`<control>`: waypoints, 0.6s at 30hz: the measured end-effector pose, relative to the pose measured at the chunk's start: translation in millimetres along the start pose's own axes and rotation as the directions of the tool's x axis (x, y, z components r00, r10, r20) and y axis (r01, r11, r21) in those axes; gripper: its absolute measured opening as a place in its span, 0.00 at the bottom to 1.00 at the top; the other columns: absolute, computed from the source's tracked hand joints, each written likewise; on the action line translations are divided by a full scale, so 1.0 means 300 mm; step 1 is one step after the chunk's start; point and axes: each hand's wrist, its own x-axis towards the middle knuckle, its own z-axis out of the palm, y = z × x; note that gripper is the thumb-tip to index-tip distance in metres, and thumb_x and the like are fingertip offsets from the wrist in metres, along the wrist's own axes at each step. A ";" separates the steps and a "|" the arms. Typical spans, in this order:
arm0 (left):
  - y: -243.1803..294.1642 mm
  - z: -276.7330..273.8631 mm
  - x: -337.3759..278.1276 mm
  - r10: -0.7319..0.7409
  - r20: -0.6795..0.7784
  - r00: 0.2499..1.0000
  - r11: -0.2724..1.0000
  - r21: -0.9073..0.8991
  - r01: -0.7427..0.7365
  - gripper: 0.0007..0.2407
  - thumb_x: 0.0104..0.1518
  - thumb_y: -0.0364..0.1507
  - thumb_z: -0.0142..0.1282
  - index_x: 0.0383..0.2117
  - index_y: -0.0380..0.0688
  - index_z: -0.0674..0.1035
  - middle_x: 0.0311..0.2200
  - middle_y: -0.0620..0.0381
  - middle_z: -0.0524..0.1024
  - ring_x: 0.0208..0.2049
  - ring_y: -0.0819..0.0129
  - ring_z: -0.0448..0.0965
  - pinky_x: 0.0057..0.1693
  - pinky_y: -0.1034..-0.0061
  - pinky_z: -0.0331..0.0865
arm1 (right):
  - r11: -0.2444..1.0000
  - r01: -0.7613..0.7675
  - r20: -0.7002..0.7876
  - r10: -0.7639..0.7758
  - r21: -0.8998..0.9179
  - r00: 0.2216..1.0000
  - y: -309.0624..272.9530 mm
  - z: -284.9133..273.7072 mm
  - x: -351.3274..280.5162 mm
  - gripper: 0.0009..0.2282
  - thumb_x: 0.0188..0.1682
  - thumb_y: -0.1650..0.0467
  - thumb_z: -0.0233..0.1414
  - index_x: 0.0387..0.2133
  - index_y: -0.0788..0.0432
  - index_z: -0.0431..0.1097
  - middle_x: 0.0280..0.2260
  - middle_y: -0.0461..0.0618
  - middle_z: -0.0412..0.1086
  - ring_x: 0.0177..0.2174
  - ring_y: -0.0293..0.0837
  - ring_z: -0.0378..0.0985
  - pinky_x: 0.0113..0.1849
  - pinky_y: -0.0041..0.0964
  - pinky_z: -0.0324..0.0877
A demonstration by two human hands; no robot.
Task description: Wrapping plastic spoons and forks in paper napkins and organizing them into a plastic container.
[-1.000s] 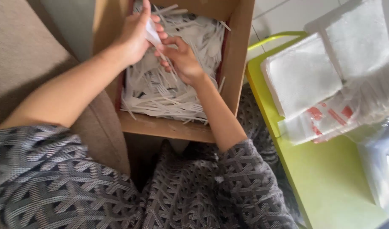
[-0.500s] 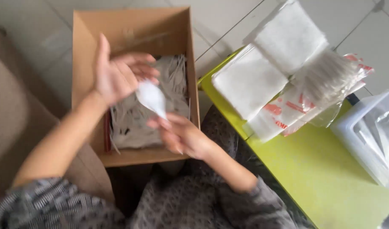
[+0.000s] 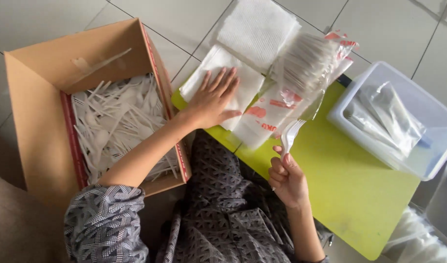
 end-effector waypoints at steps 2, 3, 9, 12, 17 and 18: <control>-0.018 0.001 -0.001 -0.021 0.046 0.999 0.998 -0.054 0.024 0.35 0.65 0.52 0.44 0.71 0.39 0.56 0.73 0.41 0.44 0.73 0.43 0.41 0.70 0.38 0.35 | 0.999 0.020 0.019 -0.021 0.027 1.000 0.021 -0.051 -0.023 0.16 0.60 0.65 0.38 0.56 0.58 0.62 0.19 0.35 0.43 0.16 0.29 0.44 0.17 0.21 0.50; -0.030 -0.003 0.005 -0.037 0.083 0.996 0.994 -0.100 0.045 0.33 0.67 0.51 0.42 0.72 0.42 0.54 0.74 0.44 0.42 0.74 0.44 0.39 0.71 0.39 0.33 | 0.998 0.047 0.046 -0.050 0.050 0.998 0.025 -0.075 -0.029 0.16 0.60 0.64 0.37 0.56 0.58 0.62 0.20 0.35 0.44 0.16 0.29 0.45 0.17 0.22 0.51; -0.025 -0.012 0.002 -0.062 0.070 0.996 0.981 -0.177 0.074 0.28 0.70 0.46 0.40 0.72 0.47 0.56 0.74 0.48 0.45 0.74 0.47 0.40 0.71 0.41 0.32 | 0.981 0.089 0.185 -0.121 0.175 0.975 0.120 -0.098 -0.036 0.19 0.61 0.61 0.34 0.58 0.59 0.59 0.21 0.38 0.49 0.18 0.28 0.48 0.20 0.23 0.55; -0.032 -0.068 0.021 -0.056 -0.069 0.996 0.931 -0.364 0.027 0.21 0.72 0.36 0.42 0.71 0.55 0.60 0.71 0.44 0.52 0.71 0.41 0.50 0.68 0.35 0.41 | 0.932 0.147 0.261 -0.241 0.332 0.935 0.077 -0.066 -0.060 0.22 0.62 0.57 0.32 0.65 0.47 0.59 0.24 0.41 0.48 0.21 0.32 0.50 0.25 0.25 0.55; -0.035 -0.246 0.013 -0.071 -0.056 0.996 0.754 -0.656 0.017 0.22 0.71 0.40 0.26 0.70 0.51 0.53 0.73 0.51 0.42 0.73 0.54 0.39 0.75 0.59 0.40 | 0.883 0.371 0.241 -0.442 0.287 0.864 -0.060 -0.071 -0.215 0.14 0.66 0.63 0.38 0.59 0.52 0.64 0.25 0.45 0.62 0.23 0.36 0.62 0.25 0.27 0.61; -0.042 -0.274 0.009 -0.064 -0.093 0.994 0.673 -0.739 -0.026 0.25 0.70 0.47 0.22 0.70 0.51 0.51 0.74 0.53 0.44 0.74 0.54 0.39 0.76 0.58 0.37 | 0.868 0.432 0.257 -0.488 0.246 0.834 -0.089 -0.101 -0.249 0.14 0.67 0.64 0.39 0.59 0.52 0.67 0.26 0.48 0.66 0.22 0.36 0.62 0.23 0.27 0.59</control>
